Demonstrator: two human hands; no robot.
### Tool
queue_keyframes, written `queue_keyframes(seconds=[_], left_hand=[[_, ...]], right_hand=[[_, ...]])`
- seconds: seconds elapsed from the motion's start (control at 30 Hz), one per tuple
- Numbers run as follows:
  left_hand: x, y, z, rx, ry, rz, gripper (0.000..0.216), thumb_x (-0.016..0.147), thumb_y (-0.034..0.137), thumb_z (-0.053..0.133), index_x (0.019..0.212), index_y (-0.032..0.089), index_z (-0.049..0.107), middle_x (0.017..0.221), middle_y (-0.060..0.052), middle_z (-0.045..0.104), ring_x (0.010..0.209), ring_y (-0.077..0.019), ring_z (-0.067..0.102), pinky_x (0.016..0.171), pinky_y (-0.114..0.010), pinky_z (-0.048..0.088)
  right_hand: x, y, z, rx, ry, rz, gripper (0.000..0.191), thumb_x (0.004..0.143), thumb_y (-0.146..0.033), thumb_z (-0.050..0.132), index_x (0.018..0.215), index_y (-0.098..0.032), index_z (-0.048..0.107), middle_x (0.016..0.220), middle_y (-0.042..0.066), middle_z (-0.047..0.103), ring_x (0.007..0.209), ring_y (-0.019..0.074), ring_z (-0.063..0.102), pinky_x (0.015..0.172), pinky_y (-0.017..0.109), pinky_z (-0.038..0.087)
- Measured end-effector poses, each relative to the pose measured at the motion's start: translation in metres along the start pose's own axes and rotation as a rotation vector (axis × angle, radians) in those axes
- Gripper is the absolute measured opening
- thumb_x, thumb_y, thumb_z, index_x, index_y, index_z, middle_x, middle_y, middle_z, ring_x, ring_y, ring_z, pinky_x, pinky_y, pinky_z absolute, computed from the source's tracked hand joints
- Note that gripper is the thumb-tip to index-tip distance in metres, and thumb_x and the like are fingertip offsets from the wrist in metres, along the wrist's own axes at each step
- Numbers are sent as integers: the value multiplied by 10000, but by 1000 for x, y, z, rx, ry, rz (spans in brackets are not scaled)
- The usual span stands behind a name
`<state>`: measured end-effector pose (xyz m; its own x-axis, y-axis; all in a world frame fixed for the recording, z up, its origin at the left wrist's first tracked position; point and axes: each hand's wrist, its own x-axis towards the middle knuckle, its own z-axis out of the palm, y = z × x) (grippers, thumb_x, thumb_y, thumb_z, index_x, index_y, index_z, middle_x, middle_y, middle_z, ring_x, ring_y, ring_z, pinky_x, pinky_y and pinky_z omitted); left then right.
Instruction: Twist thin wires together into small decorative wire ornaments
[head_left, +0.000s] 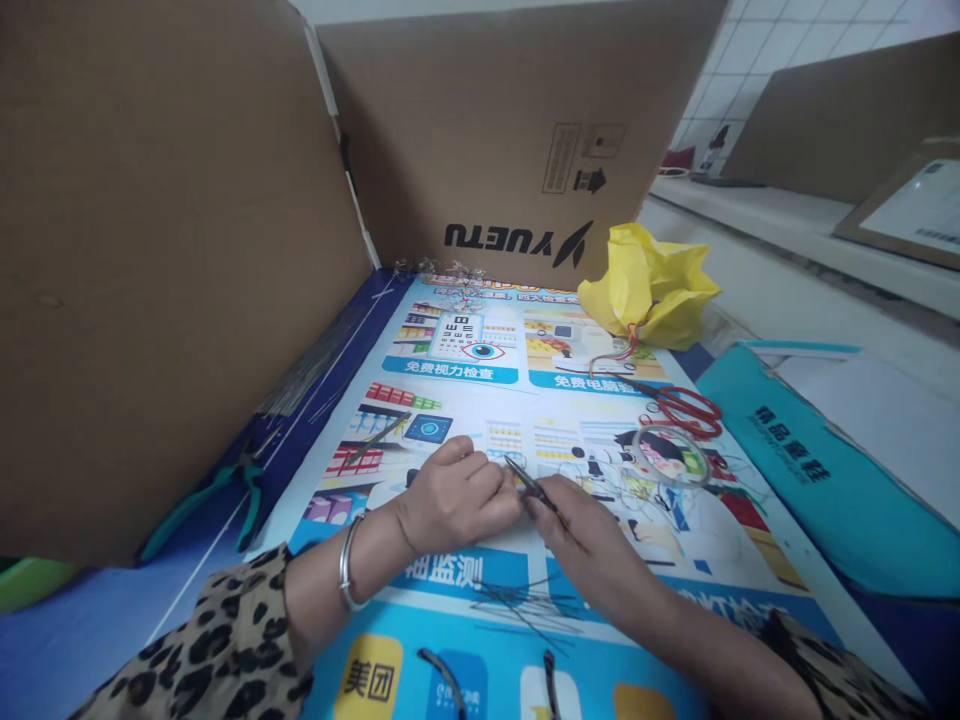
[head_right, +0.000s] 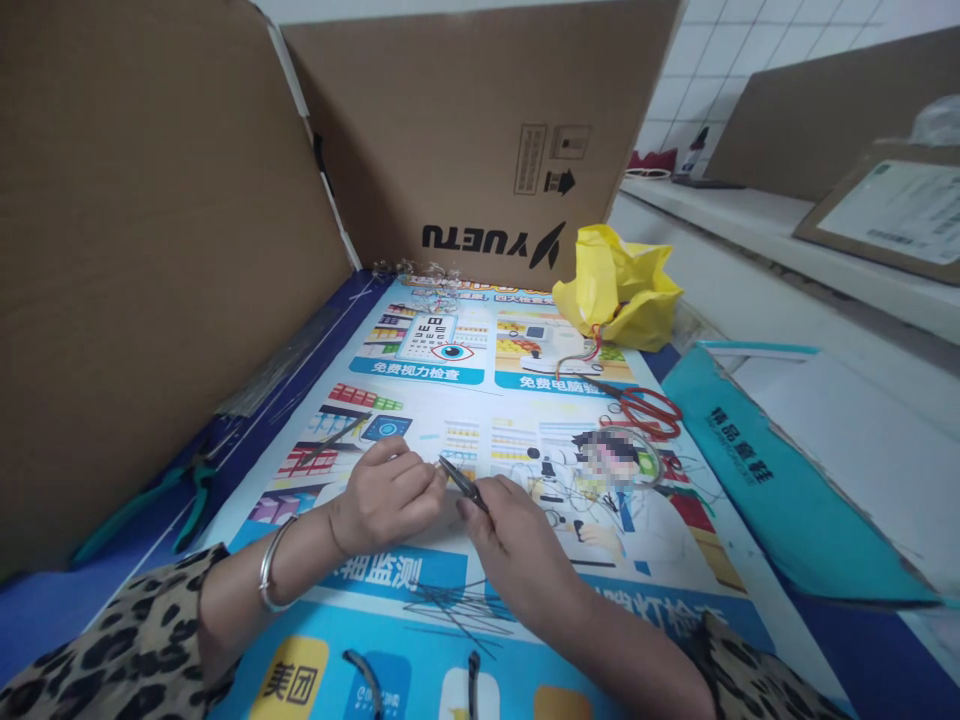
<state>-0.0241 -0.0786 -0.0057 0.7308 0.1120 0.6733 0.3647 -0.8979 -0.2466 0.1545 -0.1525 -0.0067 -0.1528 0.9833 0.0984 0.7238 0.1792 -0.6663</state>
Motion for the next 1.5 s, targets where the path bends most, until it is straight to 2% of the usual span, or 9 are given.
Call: queue_keyframes(seconds=[0.47, 0.53, 0.63, 0.73, 0.87, 1.03, 1.17, 1.3, 1.5], left_hand=[[-2, 0, 8, 22, -15, 8, 76, 837, 139, 493, 807, 197, 530, 641, 8, 579, 606, -120, 499, 656, -322, 325], [-3, 1, 11, -11, -17, -55, 93, 843, 155, 482, 770, 192, 525, 613, 9, 565, 599, -120, 496, 664, -320, 329], [-4, 3, 17, -101, -10, -236, 177, 855, 178, 449, 686, 190, 501, 565, 13, 538, 574, -119, 484, 670, -315, 335], [-5, 2, 20, -157, -13, -377, 164, 853, 154, 427, 723, 187, 522, 603, 0, 575, 600, -131, 504, 674, -310, 345], [-5, -2, 20, -202, -25, -438, 134, 859, 142, 422, 815, 177, 543, 681, -10, 622, 637, -135, 530, 681, -302, 350], [-6, -6, 21, -155, -43, -443, 149, 864, 141, 420, 805, 173, 553, 661, -1, 611, 629, -127, 527, 689, -297, 348], [-5, -5, 22, -131, -68, -447, 170, 848, 130, 428, 750, 170, 560, 616, 5, 585, 605, -124, 511, 679, -296, 346], [-1, 0, 22, -107, -69, -432, 201, 828, 122, 440, 669, 167, 555, 566, 7, 565, 566, -124, 488, 662, -298, 345], [2, 4, 20, -74, -50, -383, 212, 814, 122, 453, 634, 163, 558, 571, 0, 588, 564, -131, 495, 657, -302, 353]], right_hand=[[3, 0, -2, -15, -34, 38, 273, 917, -351, 337, 761, -199, 500, 734, 31, 599, 674, 163, 555, 570, 261, 397], [4, 0, -3, -39, -38, 35, 271, 919, -347, 328, 775, -195, 499, 753, 39, 600, 695, 167, 557, 588, 266, 403], [7, 4, -6, -117, -26, 7, 264, 917, -351, 336, 808, -190, 515, 800, 49, 598, 748, 175, 555, 633, 276, 411], [9, 12, -10, -245, -11, -38, 241, 907, -333, 371, 830, -181, 542, 839, 62, 598, 794, 187, 545, 672, 287, 407], [13, 23, -15, -444, 30, -151, 222, 895, -305, 412, 861, -164, 581, 839, 80, 600, 821, 203, 522, 716, 309, 385], [18, 30, -26, -749, 232, -344, 179, 847, -271, 505, 913, -143, 613, 814, 82, 602, 794, 218, 496, 708, 342, 338], [18, 30, -34, -1015, 372, -454, 215, 824, -249, 549, 1002, -149, 617, 810, 73, 613, 782, 224, 483, 711, 369, 308], [16, 28, -34, -1097, 407, -557, 268, 825, -198, 547, 1085, -151, 596, 853, 71, 626, 838, 231, 484, 760, 384, 304], [15, 22, -34, -1132, 392, -597, 286, 833, -146, 516, 1109, -129, 590, 847, 74, 623, 822, 227, 474, 745, 381, 300]])
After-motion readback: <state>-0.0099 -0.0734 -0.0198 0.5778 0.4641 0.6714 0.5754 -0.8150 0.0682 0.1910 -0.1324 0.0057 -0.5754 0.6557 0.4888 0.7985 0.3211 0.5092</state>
